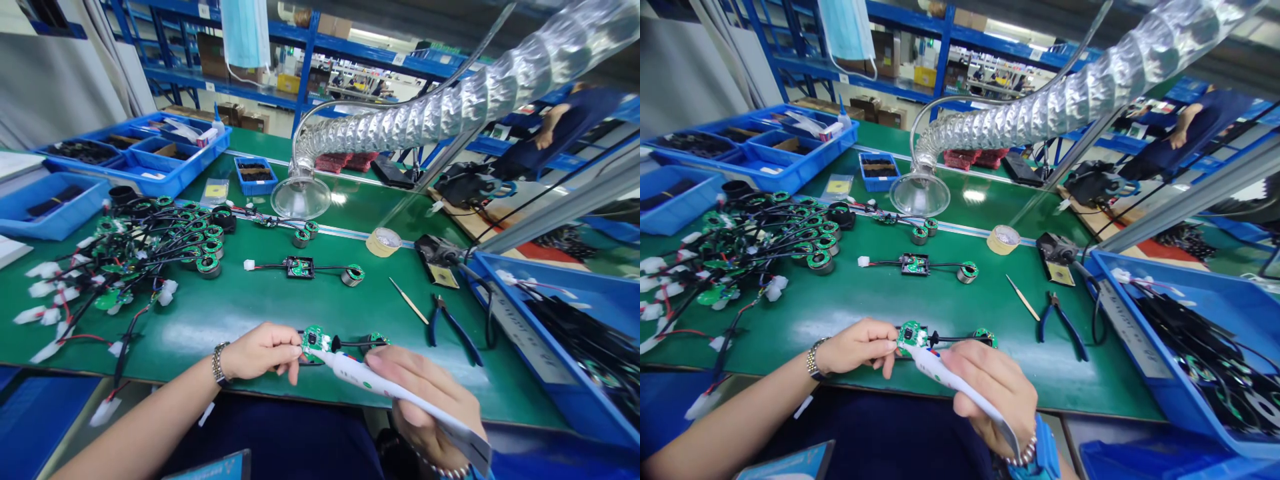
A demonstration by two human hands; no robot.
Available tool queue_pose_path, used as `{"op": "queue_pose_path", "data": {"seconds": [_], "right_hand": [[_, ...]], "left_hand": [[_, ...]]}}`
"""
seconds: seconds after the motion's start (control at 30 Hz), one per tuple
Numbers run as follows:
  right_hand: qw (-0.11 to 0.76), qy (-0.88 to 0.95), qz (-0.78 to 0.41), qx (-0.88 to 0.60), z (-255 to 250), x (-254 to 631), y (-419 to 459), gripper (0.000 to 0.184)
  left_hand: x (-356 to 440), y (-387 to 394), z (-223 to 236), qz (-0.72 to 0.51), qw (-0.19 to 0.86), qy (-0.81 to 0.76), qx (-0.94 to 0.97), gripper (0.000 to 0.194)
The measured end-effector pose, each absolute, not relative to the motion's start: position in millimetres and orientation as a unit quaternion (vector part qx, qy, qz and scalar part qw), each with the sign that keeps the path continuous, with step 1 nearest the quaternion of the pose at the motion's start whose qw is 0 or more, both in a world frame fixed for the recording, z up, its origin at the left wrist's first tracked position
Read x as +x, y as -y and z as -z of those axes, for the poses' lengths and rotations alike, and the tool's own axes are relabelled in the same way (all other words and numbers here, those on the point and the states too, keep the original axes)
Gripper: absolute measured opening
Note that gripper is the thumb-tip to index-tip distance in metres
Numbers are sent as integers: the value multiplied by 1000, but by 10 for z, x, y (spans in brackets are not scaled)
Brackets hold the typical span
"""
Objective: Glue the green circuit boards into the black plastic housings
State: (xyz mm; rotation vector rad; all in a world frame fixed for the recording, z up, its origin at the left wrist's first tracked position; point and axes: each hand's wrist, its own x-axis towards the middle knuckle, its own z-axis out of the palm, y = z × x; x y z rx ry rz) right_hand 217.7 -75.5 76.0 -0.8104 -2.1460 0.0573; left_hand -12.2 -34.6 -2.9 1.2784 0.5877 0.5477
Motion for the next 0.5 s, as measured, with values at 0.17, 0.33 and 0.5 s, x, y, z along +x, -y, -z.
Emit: {"op": "queue_pose_path", "data": {"seconds": [0.17, 0.33, 0.5], "right_hand": [[418, 852, -20, -315, -724, 2121, 718, 34], [412, 854, -24, -318, -737, 2119, 715, 34], [408, 853, -11, -326, -788, 2123, 724, 35]], "left_hand": [[-125, 354, 21, -254, 731, -263, 576, 27], [-124, 356, 25, -255, 732, -257, 577, 26], [-130, 355, 21, -255, 727, -252, 586, 27]]}}
